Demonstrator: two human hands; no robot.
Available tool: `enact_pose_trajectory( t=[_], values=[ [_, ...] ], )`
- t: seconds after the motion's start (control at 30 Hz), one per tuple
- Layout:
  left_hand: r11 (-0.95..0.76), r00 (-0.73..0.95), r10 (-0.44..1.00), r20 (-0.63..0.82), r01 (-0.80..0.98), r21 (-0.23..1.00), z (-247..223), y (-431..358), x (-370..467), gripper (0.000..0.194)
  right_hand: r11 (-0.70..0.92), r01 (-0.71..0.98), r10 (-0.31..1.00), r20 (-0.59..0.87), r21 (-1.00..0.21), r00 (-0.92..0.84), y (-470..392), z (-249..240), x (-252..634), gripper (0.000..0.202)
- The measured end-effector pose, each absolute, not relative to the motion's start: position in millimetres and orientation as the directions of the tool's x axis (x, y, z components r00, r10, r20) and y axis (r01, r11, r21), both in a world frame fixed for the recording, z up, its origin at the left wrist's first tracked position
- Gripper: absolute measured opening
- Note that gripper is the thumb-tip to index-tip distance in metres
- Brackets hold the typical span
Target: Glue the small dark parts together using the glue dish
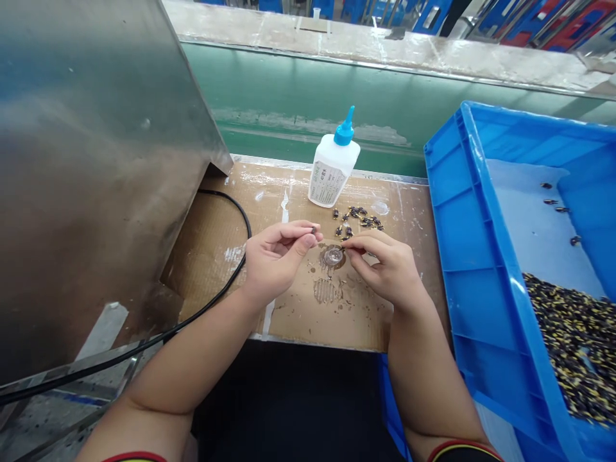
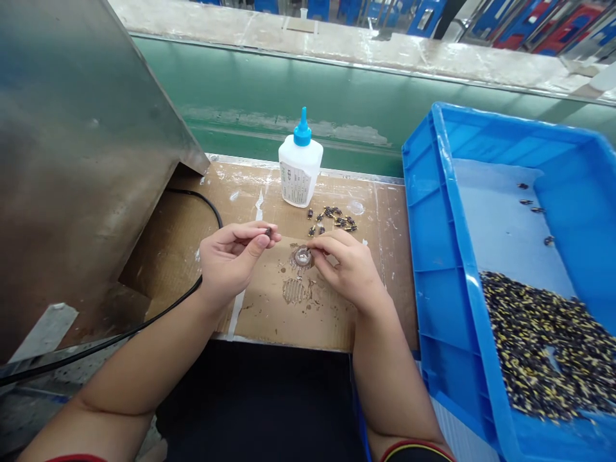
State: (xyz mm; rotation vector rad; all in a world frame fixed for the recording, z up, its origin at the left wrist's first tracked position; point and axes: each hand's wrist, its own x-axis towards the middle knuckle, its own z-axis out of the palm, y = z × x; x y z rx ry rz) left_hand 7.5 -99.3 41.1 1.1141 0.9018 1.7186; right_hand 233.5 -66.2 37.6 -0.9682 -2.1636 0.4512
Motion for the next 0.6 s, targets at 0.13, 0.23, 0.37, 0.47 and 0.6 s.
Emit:
enact_pose_trajectory(
  t=[0.13,0.23,0.37,0.47,0.6],
  values=[
    [-0.353,-0.227,0.927,0.300,-0.252,0.901,41.1,-99.4,7.8,0.015,0.661,0.501,0.749,0.451,-0.559,-0.485,-66.0,35.1,234.2,0.017],
    [-0.341,-0.230,0.929,0.289,-0.238,0.909,40.7,-99.2,8.1,0.017,0.657,0.505,0.752,0.441,-0.559,-0.491,-66.3,33.7,234.5,0.015],
    [-0.339,-0.228,0.930,0.288,-0.234,0.911,41.2,-99.2,7.9,0.017,0.657,0.509,0.752,0.437,-0.555,-0.494,-66.4,34.4,234.3,0.015],
    [-0.343,-0.222,0.930,0.293,-0.241,0.908,42.0,-99.5,7.8,0.017,0.660,0.504,0.749,0.437,-0.557,-0.498,-66.1,34.5,234.6,0.014],
    [-0.343,-0.220,0.931,0.293,-0.241,0.908,41.7,-100.0,8.3,0.015,0.666,0.491,0.743,0.442,-0.561,-0.503,-65.9,33.6,235.2,0.015]
  ],
)
